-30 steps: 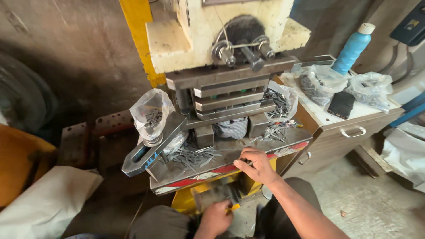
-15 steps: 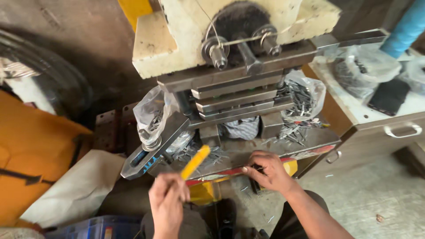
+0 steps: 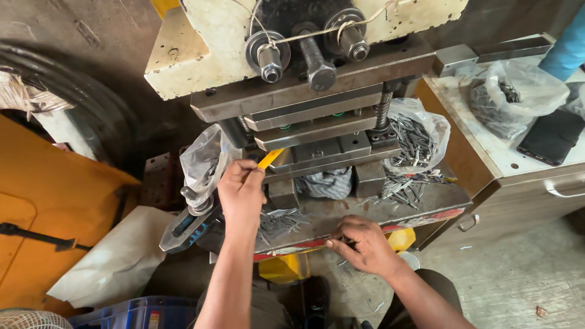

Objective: The person operates a hydraulic press machine in a workshop, repeatedly placing small metal pieces into the press die and using a yellow tool to assist with positioning and removal. The person collects the processed metal pieces into a plastic bag.

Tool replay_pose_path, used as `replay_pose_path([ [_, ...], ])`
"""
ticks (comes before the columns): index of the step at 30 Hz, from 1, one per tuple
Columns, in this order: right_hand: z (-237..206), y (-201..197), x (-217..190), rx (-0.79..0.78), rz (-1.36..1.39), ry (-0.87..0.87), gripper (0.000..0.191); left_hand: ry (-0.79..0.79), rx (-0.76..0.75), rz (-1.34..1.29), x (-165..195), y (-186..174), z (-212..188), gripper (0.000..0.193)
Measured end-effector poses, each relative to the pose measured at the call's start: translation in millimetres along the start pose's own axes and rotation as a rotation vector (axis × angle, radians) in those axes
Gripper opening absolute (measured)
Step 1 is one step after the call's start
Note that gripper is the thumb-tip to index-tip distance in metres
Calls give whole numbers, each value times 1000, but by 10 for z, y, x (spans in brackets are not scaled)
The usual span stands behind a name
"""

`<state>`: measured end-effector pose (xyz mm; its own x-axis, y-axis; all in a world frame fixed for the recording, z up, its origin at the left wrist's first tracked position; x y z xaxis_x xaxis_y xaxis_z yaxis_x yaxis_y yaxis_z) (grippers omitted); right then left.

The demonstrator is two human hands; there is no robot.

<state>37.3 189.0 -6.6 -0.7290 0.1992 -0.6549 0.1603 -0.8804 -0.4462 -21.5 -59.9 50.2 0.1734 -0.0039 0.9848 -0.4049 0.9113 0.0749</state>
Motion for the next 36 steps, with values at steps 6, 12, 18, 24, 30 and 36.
replay_pose_path([
  [6,4,-19,-49,-1,1,-22,17,-130,-41,-440,-281,93,34,9],
  [12,9,-17,-81,0,-36,-2,18,-133,4,-588,-411,138,-104,8],
  [18,-18,-15,-61,17,-44,2,19,-140,55,-657,-416,-43,-385,8],
  [24,-39,2,-22,5,-82,31,23,32,2,-482,-233,-11,-596,8],
  [30,-46,-8,-54,20,-36,-27,18,90,-30,-48,-74,183,-197,5],
  [36,-54,-17,-36,26,-37,-25,17,-74,-93,-283,-147,155,40,8],
])
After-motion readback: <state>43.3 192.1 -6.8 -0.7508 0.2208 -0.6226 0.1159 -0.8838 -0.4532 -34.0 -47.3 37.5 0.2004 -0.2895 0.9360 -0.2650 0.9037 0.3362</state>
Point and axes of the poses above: each hand's wrist, its own z-axis towards the middle knuckle, its own y-axis out of the palm, x = y × z, the point moved 6 cm from there along z, towards the middle knuckle, and after that the axes turned 2 degrees about -y, right-handed, at the moved point
